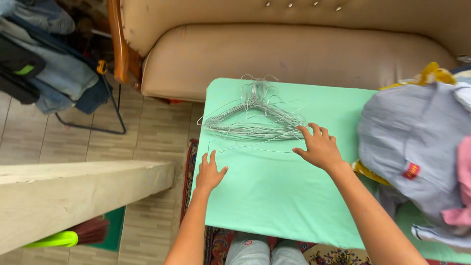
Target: Hang washed clothes on a drying rack using hangers.
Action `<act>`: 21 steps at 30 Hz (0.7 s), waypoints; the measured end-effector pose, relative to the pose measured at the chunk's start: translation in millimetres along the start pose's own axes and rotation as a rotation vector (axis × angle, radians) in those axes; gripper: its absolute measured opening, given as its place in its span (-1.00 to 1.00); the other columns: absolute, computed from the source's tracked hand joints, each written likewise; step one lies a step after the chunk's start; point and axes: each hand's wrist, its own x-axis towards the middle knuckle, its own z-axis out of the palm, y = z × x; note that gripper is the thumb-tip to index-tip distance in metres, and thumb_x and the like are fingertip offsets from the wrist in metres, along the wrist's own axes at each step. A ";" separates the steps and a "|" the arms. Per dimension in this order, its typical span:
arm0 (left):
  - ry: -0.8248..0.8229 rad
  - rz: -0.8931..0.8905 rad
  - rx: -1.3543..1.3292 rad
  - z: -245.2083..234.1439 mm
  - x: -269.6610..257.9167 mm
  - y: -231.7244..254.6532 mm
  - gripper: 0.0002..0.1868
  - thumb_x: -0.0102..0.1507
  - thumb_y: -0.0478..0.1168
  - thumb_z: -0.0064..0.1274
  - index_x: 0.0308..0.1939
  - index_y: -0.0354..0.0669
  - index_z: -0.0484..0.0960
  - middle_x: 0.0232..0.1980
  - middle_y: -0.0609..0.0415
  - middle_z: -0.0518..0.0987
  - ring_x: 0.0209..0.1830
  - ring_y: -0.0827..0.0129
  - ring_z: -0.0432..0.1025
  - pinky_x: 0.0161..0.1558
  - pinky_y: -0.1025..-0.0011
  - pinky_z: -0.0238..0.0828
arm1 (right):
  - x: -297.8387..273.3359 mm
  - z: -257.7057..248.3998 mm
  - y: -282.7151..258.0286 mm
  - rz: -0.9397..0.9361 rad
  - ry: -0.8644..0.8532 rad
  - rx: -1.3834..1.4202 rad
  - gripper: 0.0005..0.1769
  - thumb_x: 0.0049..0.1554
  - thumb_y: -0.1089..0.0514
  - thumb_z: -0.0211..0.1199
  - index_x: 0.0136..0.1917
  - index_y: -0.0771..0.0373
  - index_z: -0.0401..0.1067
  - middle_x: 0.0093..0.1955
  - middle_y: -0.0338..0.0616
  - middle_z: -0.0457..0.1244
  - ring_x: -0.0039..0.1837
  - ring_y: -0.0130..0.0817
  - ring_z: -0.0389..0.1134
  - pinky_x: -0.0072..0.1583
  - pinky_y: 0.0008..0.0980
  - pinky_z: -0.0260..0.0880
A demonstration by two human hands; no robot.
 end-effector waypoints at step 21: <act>0.585 0.037 0.096 30.2 55.9 54.7 -0.68 0.31 -0.12 0.20 0.03 -0.12 0.46 0.46 -0.14 0.11 0.40 -0.09 0.14 0.19 -0.06 0.19 | 159.6 40.5 29.3 -0.235 -0.094 -0.116 -0.02 -0.18 -0.10 0.59 0.43 -0.06 0.20 0.51 -0.02 0.02 0.59 0.16 -0.12 0.40 0.33 0.00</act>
